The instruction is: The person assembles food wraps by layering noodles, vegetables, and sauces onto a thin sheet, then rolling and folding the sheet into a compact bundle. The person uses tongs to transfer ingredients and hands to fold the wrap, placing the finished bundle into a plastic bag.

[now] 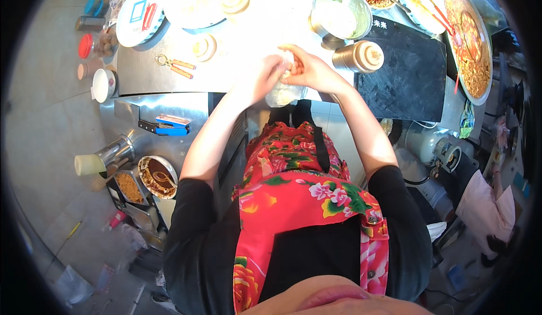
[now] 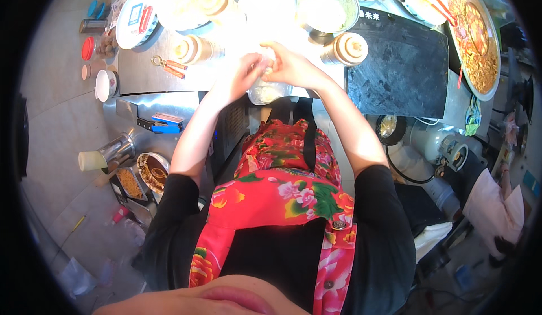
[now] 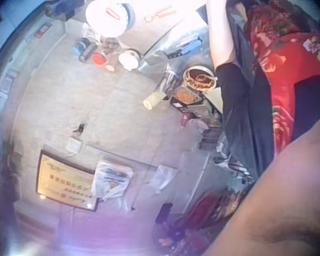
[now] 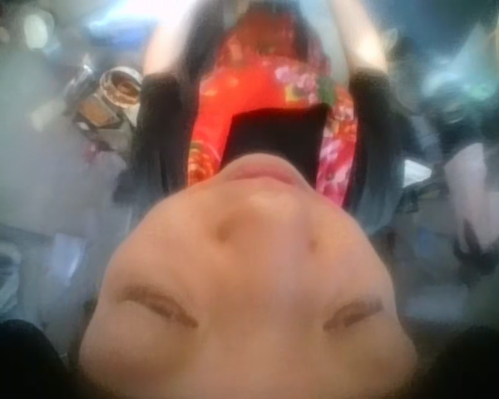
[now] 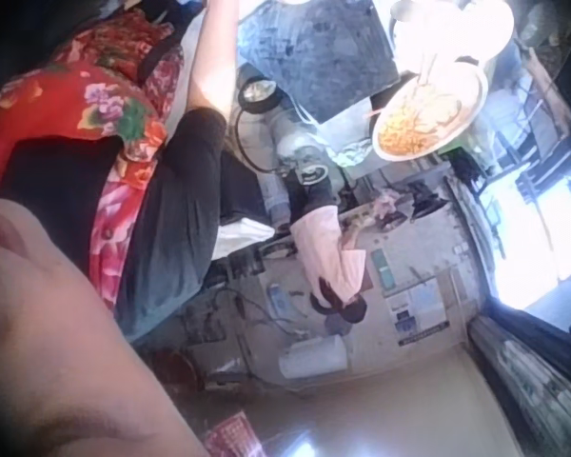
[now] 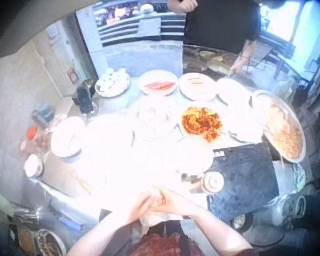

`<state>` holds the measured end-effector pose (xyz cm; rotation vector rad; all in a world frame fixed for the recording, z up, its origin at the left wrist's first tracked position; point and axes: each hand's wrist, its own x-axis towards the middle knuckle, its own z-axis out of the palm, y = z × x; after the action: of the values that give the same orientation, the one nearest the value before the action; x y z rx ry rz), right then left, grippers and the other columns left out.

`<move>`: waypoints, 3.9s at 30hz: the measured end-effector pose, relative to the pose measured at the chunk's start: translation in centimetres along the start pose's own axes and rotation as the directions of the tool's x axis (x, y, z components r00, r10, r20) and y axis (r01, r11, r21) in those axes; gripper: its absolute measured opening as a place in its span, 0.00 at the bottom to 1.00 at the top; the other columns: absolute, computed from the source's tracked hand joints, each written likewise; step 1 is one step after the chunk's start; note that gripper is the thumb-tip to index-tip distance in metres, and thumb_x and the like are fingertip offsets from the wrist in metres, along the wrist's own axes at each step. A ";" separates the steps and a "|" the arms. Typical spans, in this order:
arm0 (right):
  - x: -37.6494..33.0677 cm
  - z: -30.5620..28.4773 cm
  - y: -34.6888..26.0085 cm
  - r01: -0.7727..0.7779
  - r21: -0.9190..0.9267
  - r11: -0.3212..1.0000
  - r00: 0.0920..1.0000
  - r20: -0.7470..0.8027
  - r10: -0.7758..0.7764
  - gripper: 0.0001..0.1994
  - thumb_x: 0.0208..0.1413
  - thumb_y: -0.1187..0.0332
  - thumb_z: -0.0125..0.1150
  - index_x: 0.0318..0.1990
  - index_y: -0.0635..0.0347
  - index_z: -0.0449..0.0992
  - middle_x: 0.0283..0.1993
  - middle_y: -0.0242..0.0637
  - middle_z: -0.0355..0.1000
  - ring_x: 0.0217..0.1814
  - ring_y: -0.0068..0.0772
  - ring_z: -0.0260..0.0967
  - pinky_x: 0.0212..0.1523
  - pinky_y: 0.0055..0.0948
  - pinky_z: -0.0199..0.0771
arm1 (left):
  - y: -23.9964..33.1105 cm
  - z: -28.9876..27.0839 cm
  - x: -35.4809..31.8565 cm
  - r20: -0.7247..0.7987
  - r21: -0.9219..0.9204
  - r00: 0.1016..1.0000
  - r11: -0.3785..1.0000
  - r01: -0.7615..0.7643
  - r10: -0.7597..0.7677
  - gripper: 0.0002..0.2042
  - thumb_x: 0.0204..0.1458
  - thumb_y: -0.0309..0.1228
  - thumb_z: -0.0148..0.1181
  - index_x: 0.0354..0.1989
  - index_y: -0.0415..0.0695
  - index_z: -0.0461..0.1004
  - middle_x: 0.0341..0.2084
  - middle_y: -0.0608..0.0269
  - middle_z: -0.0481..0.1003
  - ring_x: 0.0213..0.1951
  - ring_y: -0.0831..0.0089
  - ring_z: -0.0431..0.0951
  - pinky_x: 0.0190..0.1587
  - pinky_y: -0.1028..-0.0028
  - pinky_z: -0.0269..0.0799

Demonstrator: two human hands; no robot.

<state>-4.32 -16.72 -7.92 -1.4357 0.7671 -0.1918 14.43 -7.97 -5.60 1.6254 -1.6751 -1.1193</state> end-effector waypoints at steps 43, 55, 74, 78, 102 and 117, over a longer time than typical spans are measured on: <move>4.9 8.1 1.9 0.532 -0.680 0.504 0.715 0.043 -0.697 0.08 0.59 0.64 0.53 0.40 0.56 0.74 0.39 0.42 0.74 0.41 0.47 0.75 0.40 0.45 0.79 | -9.0 -3.9 -1.5 0.008 -0.076 1.000 0.997 0.019 -0.018 0.12 0.52 0.12 0.56 0.43 0.38 0.79 0.38 0.65 0.79 0.41 0.77 0.76 0.46 0.75 0.72; 1.2 5.2 -0.9 0.343 -0.441 0.829 0.936 0.084 -0.342 0.24 0.66 0.53 0.45 0.67 0.46 0.66 0.51 0.57 0.75 0.50 0.63 0.74 0.53 0.52 0.73 | -6.3 -5.4 1.4 0.273 -0.103 0.951 0.978 0.181 -0.147 0.10 0.47 0.11 0.60 0.35 0.37 0.81 0.31 0.72 0.78 0.35 0.81 0.76 0.41 0.77 0.73; -23.6 5.1 9.5 0.404 -0.349 0.846 0.867 -0.148 -0.475 0.14 0.60 0.70 0.55 0.54 0.55 0.75 0.44 0.42 0.74 0.47 0.50 0.74 0.45 0.44 0.76 | 8.8 7.0 -8.0 -0.195 0.574 0.951 0.814 -0.088 0.239 0.10 0.57 0.20 0.60 0.47 0.38 0.78 0.32 0.51 0.77 0.33 0.58 0.78 0.39 0.64 0.74; -35.0 4.1 17.7 -0.017 -0.255 0.967 0.957 -0.283 -0.058 0.14 0.62 0.68 0.54 0.54 0.55 0.76 0.46 0.44 0.74 0.48 0.51 0.74 0.47 0.44 0.75 | 12.5 21.1 -9.5 0.254 0.297 0.964 0.943 -0.150 0.073 0.10 0.57 0.23 0.59 0.47 0.40 0.78 0.38 0.48 0.79 0.40 0.49 0.80 0.45 0.62 0.76; -37.0 8.2 38.8 -0.124 0.330 0.936 0.613 -0.716 0.334 0.07 0.58 0.70 0.56 0.43 0.57 0.77 0.40 0.49 0.74 0.44 0.56 0.73 0.45 0.51 0.74 | -1.3 51.4 0.3 0.913 0.193 0.398 0.769 -0.609 0.086 0.11 0.52 0.28 0.58 0.43 0.40 0.75 0.33 0.48 0.75 0.40 0.48 0.78 0.42 0.56 0.74; -31.8 6.3 50.6 0.053 0.515 0.855 0.684 -0.643 0.345 0.09 0.58 0.74 0.60 0.46 0.58 0.77 0.35 0.43 0.74 0.39 0.49 0.73 0.41 0.42 0.74 | -12.2 49.3 18.7 -0.364 0.494 0.916 0.869 0.034 0.170 0.13 0.62 0.38 0.61 0.44 0.41 0.74 0.28 0.64 0.73 0.32 0.75 0.72 0.40 0.73 0.70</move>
<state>-40.83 14.44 -44.03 -0.7479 1.3645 -0.8109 -23.00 -16.03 -43.87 1.9153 -1.8025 -0.2827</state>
